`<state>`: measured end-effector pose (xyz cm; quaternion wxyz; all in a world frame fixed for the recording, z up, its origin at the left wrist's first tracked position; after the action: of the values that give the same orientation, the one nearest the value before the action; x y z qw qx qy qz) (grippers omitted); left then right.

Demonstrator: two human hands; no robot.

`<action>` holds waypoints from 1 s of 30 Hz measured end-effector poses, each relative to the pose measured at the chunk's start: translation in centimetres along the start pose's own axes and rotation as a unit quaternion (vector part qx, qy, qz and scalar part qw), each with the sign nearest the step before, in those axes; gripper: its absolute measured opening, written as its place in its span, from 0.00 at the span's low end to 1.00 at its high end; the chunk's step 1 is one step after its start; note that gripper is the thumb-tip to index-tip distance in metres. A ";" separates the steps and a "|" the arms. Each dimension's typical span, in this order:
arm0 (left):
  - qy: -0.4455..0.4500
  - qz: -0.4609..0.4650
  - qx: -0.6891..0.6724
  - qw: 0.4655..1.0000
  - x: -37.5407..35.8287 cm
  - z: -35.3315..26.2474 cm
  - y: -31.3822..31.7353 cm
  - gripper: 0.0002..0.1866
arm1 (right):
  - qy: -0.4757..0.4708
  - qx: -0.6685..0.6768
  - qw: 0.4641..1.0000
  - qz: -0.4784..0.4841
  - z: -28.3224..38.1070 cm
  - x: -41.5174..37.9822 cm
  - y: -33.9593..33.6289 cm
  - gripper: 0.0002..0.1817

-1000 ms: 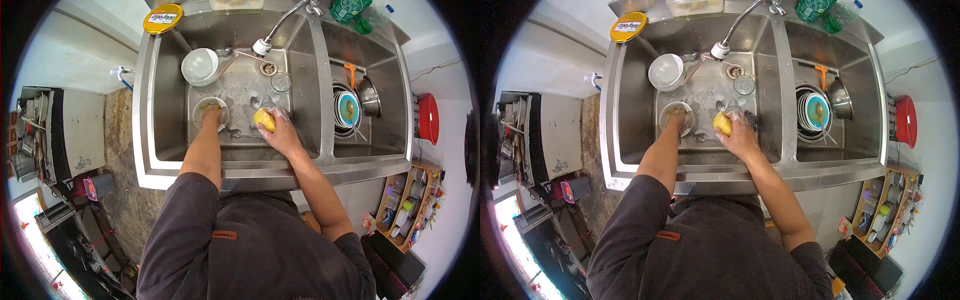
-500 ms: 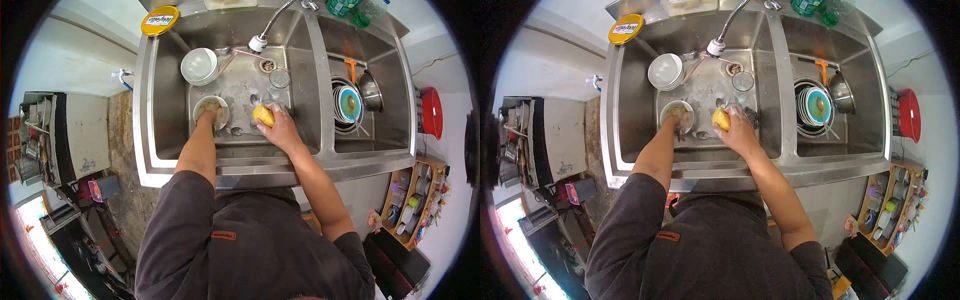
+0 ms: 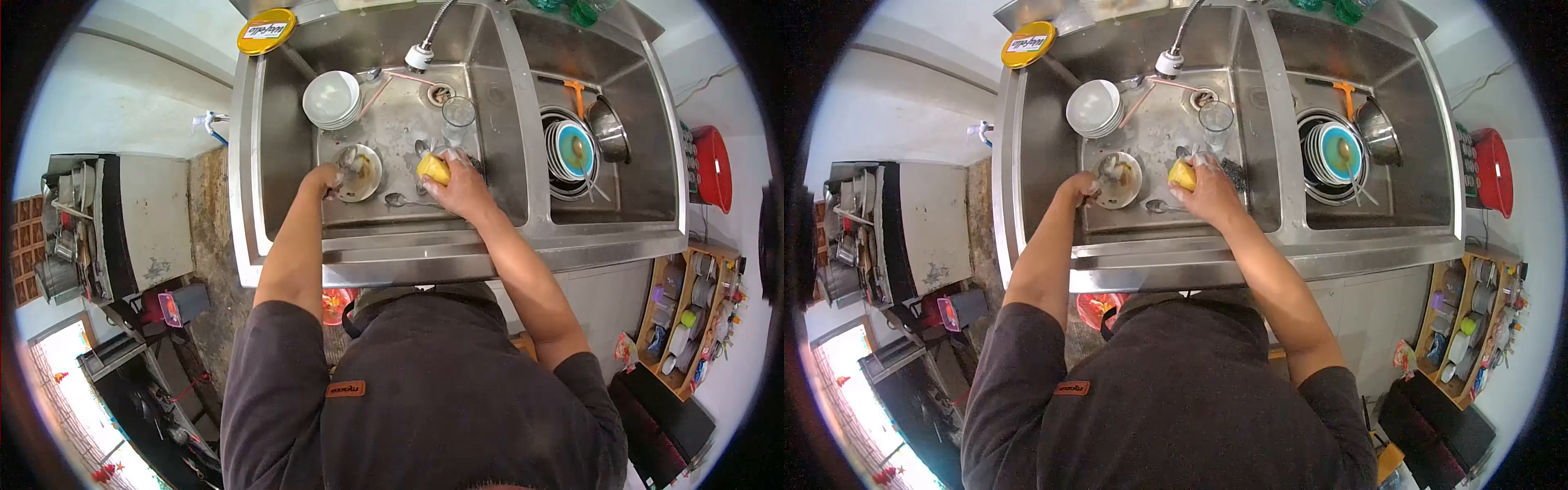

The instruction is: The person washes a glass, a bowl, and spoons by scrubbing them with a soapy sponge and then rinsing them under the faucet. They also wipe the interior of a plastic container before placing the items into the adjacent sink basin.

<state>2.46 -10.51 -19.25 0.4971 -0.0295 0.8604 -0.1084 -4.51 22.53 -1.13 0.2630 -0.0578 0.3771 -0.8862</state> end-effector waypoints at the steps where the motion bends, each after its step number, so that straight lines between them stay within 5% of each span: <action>1: 0.009 0.017 0.014 1.000 -0.4 -0.5 -0.3 0.09 | 0.009 0.004 1.000 0.011 0.0 -0.2 0.1 0.28; 6: 0.039 0.003 -0.041 0.998 -3.7 -2.8 -1.6 0.09 | 0.030 -0.017 0.999 0.042 0.3 -0.8 0.5 0.29; 7: 0.175 -0.004 0.346 0.922 -4.5 -4.5 -1.2 0.05 | 0.026 -0.014 0.999 0.044 0.2 -0.8 0.8 0.30; 8: 0.279 -0.017 0.673 0.685 -5.5 -5.3 -0.1 0.06 | 0.022 -0.020 0.999 0.040 0.1 -1.0 1.0 0.30; 9: 0.287 -0.027 0.671 0.683 -6.8 -6.0 0.9 0.06 | 0.019 -0.028 0.998 0.043 0.0 -1.2 1.1 0.30; 11: 0.172 -0.250 0.429 0.851 -10.2 -6.5 1.0 0.13 | 0.012 -0.048 0.998 0.041 -0.1 -1.2 1.4 0.32; 14: 0.202 -0.272 0.400 0.852 -8.0 -5.0 1.5 0.15 | 0.003 -0.061 0.998 0.032 -0.2 -1.0 1.6 0.33; 17: 0.163 -0.191 0.361 0.898 -7.0 -4.6 1.3 0.19 | 0.066 -0.047 0.996 0.021 -1.4 -0.4 1.8 0.33; 19: 0.143 -0.135 0.039 0.980 -10.3 -5.2 2.5 0.19 | 0.193 0.181 0.964 0.001 -4.0 0.1 2.6 0.31; 23: 0.146 -0.165 -0.031 0.975 -11.3 -5.8 4.0 0.20 | 0.163 0.304 0.936 -0.066 0.9 2.1 -0.9 0.27; 24: 0.217 -0.189 0.043 0.957 -9.6 -5.7 3.6 0.20 | 0.142 0.300 0.941 -0.065 2.1 3.8 -2.3 0.28; 26: 0.226 -0.180 -0.024 0.957 -7.1 -4.6 3.5 0.20 | 0.033 0.283 0.952 -0.108 4.0 8.2 -4.6 0.32; 30: 0.220 -0.202 -0.094 0.950 -9.1 -5.3 2.2 0.19 | -0.112 0.219 0.950 -0.191 12.3 17.7 -11.6 0.19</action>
<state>2.64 -6.08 -9.40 0.2582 -0.2244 0.9307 -0.1292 -20.83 12.37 13.97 0.1353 -0.1690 0.1235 -0.9684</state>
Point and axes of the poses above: each hand's wrist, its own x-axis towards the middle knuckle, its own y-axis out of the palm, z = x × y, the point moved 5 cm from there along x, towards the middle knuckle, and after that the axes turned 4 degrees about -x, right-handed, at the moved point
